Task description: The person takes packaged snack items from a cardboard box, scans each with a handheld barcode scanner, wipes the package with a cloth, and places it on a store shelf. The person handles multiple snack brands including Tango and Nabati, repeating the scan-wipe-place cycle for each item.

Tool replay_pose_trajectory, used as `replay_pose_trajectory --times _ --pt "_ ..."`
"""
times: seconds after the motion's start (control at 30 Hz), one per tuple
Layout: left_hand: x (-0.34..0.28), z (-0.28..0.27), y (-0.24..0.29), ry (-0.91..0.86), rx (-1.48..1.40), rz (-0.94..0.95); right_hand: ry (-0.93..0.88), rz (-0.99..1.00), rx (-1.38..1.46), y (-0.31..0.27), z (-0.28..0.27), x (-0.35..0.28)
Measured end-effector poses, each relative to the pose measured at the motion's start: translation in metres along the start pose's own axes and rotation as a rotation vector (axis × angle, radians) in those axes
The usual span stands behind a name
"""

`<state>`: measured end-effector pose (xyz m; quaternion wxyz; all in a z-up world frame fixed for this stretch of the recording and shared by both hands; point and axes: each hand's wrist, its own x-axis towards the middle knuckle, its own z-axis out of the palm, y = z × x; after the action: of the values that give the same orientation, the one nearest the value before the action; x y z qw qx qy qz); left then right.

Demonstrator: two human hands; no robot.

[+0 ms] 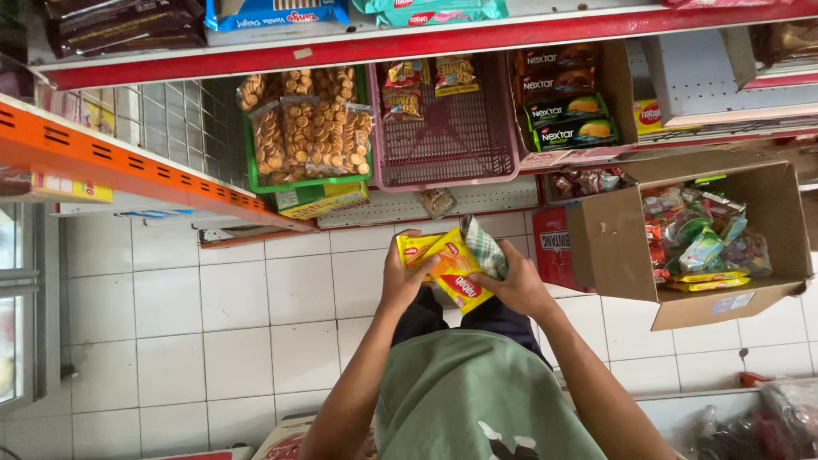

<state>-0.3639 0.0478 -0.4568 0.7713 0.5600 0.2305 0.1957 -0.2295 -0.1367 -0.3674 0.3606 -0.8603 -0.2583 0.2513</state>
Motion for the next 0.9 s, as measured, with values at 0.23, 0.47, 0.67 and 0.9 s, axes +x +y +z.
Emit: replay_pose_trajectory --times 0.23,0.47,0.67,0.9 --pt "0.003 -0.014 0.029 0.057 -0.095 -0.252 0.431 -0.158 0.075 -0.006 -0.027 0.006" --pt "0.012 0.011 0.014 -0.162 -0.544 -0.14 0.237 -0.656 -0.269 -0.054 0.018 -0.009" --pt "0.009 0.013 0.025 0.026 -0.273 -0.072 0.05 -0.71 -0.205 -0.053 0.019 -0.014" --pt "0.012 -0.008 0.043 0.012 -0.047 0.026 0.263 -0.389 -0.044 -0.04 -0.018 0.011"
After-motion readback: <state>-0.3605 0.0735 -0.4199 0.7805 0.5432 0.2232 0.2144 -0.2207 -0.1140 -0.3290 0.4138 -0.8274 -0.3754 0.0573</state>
